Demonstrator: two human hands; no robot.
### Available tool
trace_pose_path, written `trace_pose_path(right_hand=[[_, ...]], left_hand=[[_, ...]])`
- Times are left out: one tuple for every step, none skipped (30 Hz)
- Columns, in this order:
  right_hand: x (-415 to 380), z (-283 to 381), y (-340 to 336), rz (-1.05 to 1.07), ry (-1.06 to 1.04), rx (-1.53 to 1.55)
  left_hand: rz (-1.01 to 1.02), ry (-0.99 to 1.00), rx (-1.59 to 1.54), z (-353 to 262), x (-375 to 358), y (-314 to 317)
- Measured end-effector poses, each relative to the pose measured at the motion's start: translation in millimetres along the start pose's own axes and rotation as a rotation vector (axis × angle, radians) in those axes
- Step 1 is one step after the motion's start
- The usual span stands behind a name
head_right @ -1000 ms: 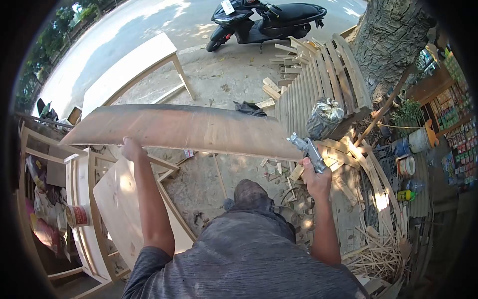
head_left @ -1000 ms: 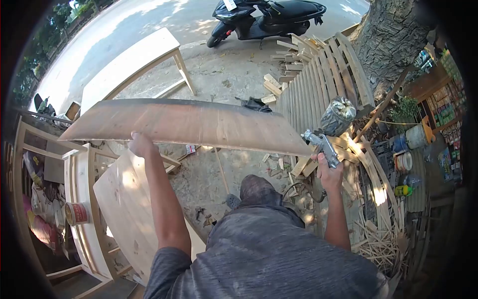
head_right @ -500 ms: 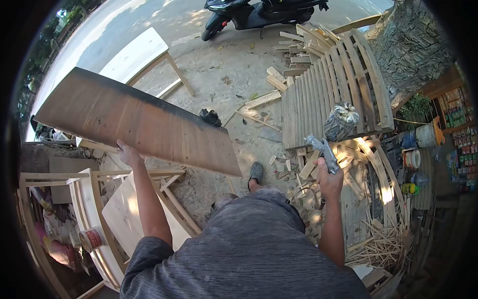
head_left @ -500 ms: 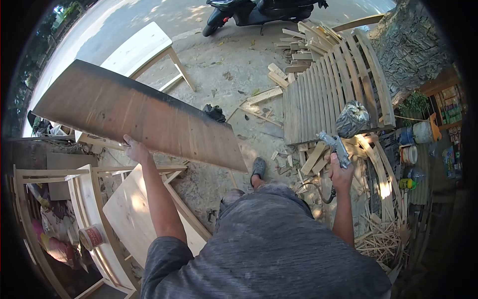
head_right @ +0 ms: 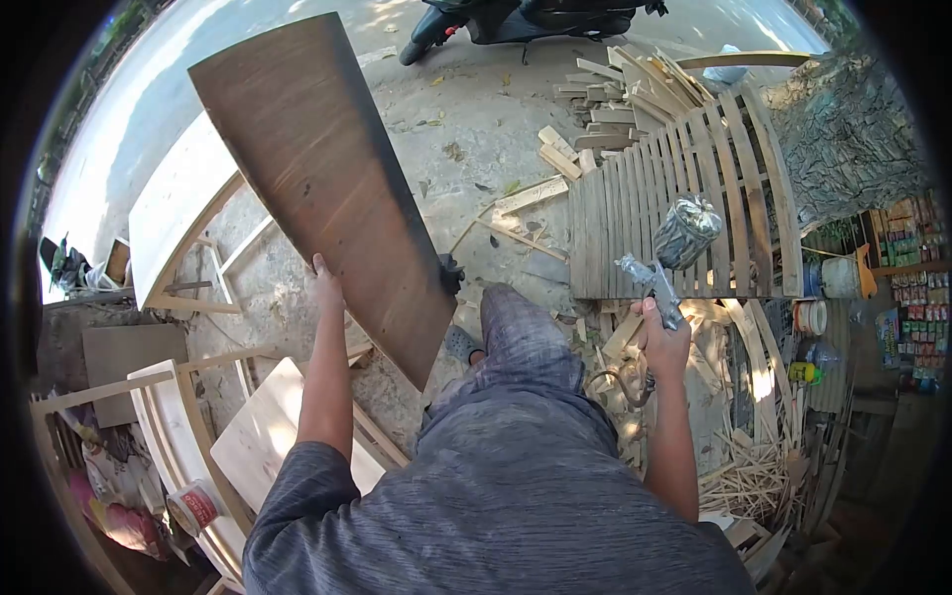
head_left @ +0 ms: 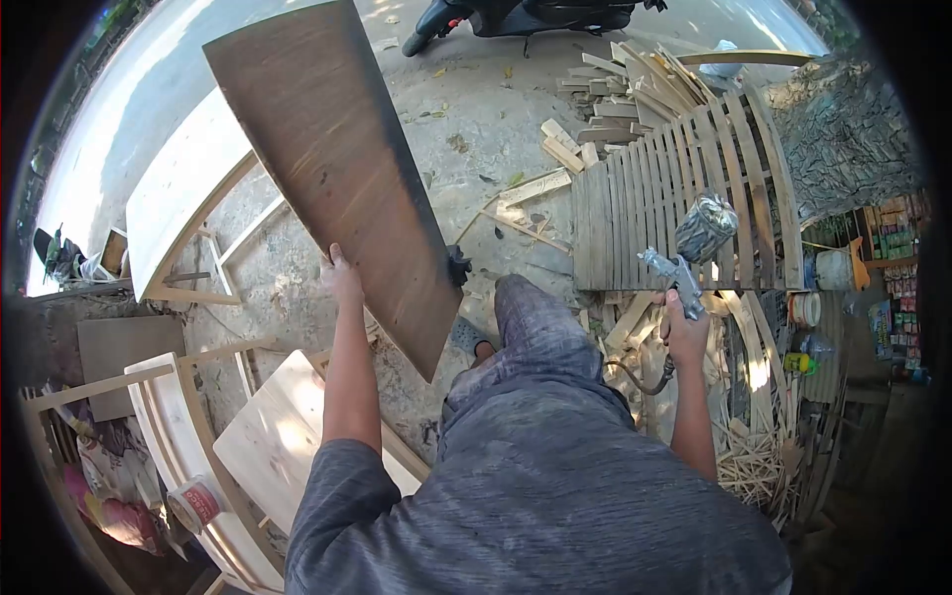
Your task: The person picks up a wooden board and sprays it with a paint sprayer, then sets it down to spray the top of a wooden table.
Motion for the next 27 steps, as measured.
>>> trace_pose_path(right_hand=[[-2, 0, 3, -0.003, 0.029, -0.007], [-4, 3, 5, -0.014, 0.042, -0.025], [-7, 8, 8, -0.025, 0.056, -0.041], [-9, 12, 11, -0.037, 0.066, -0.054], [-9, 13, 14, -0.017, 0.087, -0.025], [-5, 14, 16, -0.035, 0.074, -0.028], [-2, 14, 18, -0.048, 0.063, -0.033], [-6, 11, 19, -0.056, 0.064, -0.040], [-5, 11, 21, -0.056, 0.100, -0.046], [-2, 12, 24, -0.073, 0.088, -0.043], [1, 14, 27, -0.089, 0.075, -0.039], [2, 15, 28, -0.105, 0.064, -0.035], [7, 17, 30, -0.104, 0.037, -0.065], [13, 19, 34, -0.099, 0.025, -0.048], [17, 21, 38, -0.093, 0.023, -0.033], [16, 19, 42, -0.087, 0.031, -0.020], [20, 16, 46, -0.082, 0.012, -0.015], [17, 15, 52, -0.063, 0.025, -0.013], [23, 20, 61, -0.049, 0.018, -0.007], [28, 25, 70, -0.028, 0.007, 0.001], [31, 27, 78, -0.033, 0.011, 0.069], [38, 30, 87, 0.001, -0.028, 0.061], [44, 31, 93, 0.030, -0.062, 0.052], [46, 33, 100, 0.054, -0.093, 0.044], [46, 39, 107, 0.064, -0.048, 0.026], [47, 49, 114, 0.070, -0.079, 0.056], [47, 58, 122, 0.078, -0.107, 0.082]], left_hand=[[0.021, 0.008, 0.071, 6, -5, 17], [0.042, 0.016, 0.142, 13, -11, 32], [0.060, -0.025, 0.134, 15, -19, 41], [0.076, -0.062, 0.123, 14, -25, 51], [0.090, -0.095, 0.113, 11, -29, 58], [0.090, -0.051, 0.154, 5, -25, 69], [0.088, -0.011, 0.199, 3, -22, 78], [0.089, 0.026, 0.256, 8, -25, 75], [0.085, 0.002, 0.269, 14, -29, 67], [0.076, -0.016, 0.266, 12, -29, 67], [0.065, -0.033, 0.262, 9, -29, 66], [0.054, -0.050, 0.259, 7, -28, 63], [0.023, -0.070, 0.250, 18, -23, 55], [-0.006, -0.087, 0.240, 31, -18, 40], [-0.033, -0.106, 0.237, 45, -17, 23], [-0.064, -0.114, 0.267, 32, -19, -6], [-0.095, -0.122, 0.290, -1, -21, -37], [-0.109, -0.112, 0.182, -43, -23, -90], [-0.129, -0.096, 0.055, -79, -15, -130], [-0.214, -0.003, 0.169, -90, -4, -170], [-0.292, 0.005, 0.067, -92, 2, -204], [-0.276, 0.014, -0.055, -104, 2, -228], [-0.290, 0.031, -0.199, -107, 0, -247], [-0.295, 0.052, -0.342, -112, 2, -259], [-0.361, -0.005, -0.420, -123, 0, -268], [-0.422, -0.071, -0.498, -131, -6, -273], [-0.483, -0.142, -0.574, -133, -14, -275]])
Point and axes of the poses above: each hand's wrist, its own x-axis towards the middle knuckle, its own y-axis out of the palm, z = x × y, the point moved 8 cm from there along x, towards the middle knuckle, and after that the axes turned 2 degrees about -y, right-handed, at the moved point
